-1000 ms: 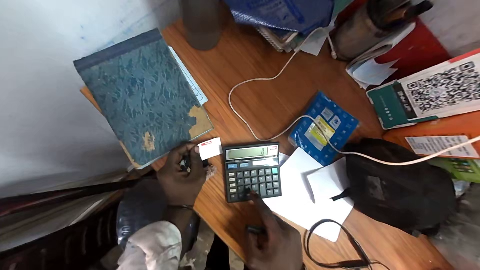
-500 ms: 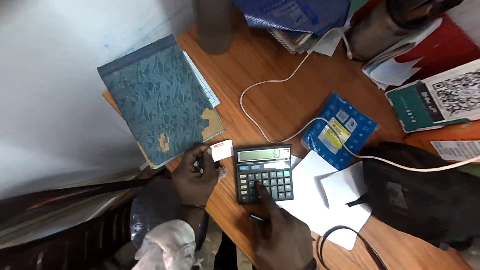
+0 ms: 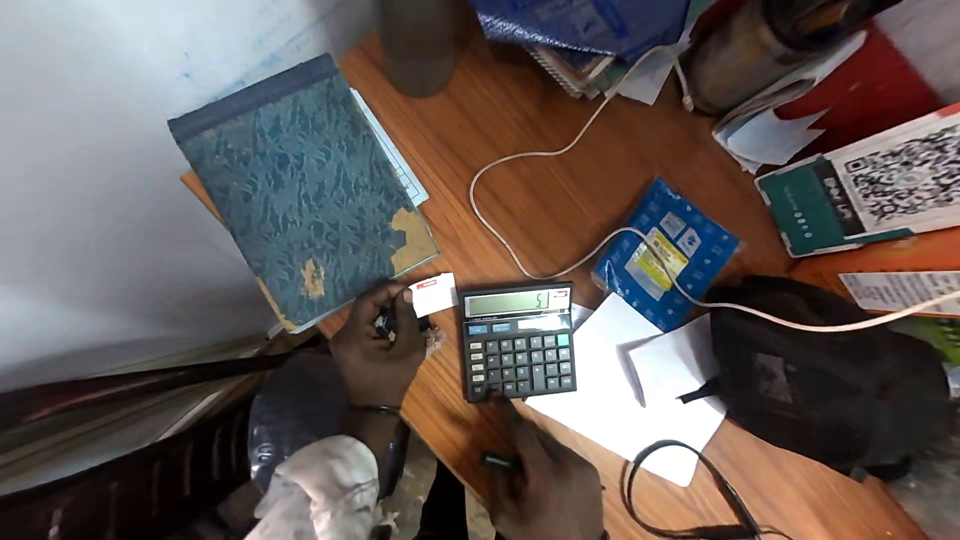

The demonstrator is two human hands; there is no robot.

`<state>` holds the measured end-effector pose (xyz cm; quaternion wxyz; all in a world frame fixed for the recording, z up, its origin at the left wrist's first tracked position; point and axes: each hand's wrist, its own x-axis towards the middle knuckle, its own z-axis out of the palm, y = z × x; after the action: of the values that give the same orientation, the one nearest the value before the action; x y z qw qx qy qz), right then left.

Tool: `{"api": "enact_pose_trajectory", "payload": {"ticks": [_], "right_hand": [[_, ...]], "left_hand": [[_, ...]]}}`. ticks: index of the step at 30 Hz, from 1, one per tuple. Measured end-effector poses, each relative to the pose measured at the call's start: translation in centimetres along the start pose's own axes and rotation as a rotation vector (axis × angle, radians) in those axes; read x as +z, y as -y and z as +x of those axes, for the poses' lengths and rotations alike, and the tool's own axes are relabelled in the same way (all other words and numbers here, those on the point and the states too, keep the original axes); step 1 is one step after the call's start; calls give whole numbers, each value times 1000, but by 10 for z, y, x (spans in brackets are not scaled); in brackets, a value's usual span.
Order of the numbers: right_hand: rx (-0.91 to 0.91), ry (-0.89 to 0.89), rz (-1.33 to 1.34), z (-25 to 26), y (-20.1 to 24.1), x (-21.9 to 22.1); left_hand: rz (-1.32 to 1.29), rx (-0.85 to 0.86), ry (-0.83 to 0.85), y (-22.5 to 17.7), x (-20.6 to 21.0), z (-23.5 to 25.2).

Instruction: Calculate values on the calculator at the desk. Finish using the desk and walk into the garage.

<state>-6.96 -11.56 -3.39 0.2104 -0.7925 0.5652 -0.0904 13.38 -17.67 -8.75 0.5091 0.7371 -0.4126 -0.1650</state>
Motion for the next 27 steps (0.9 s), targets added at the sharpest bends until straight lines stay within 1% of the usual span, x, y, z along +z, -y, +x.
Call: {"api": "enact_pose_trajectory", "payload": {"ticks": [4, 10, 15, 18, 21, 27], "right_hand": [[-6, -6, 14, 2, 2, -1], [2, -58, 7, 21, 8, -4], [26, -14, -74, 31, 9, 2], [29, -17, -75, 31, 11, 1], [17, -44, -13, 28, 12, -3], [50, 21, 28, 16, 11, -12]], "left_hand": [[4, -8, -1, 0, 0, 0], [14, -10, -1, -1, 0, 0], [26, 2, -2, 1, 0, 0], [31, 11, -9, 3, 1, 0], [31, 6, -15, 3, 1, 0], [10, 0, -22, 3, 1, 1]]}}
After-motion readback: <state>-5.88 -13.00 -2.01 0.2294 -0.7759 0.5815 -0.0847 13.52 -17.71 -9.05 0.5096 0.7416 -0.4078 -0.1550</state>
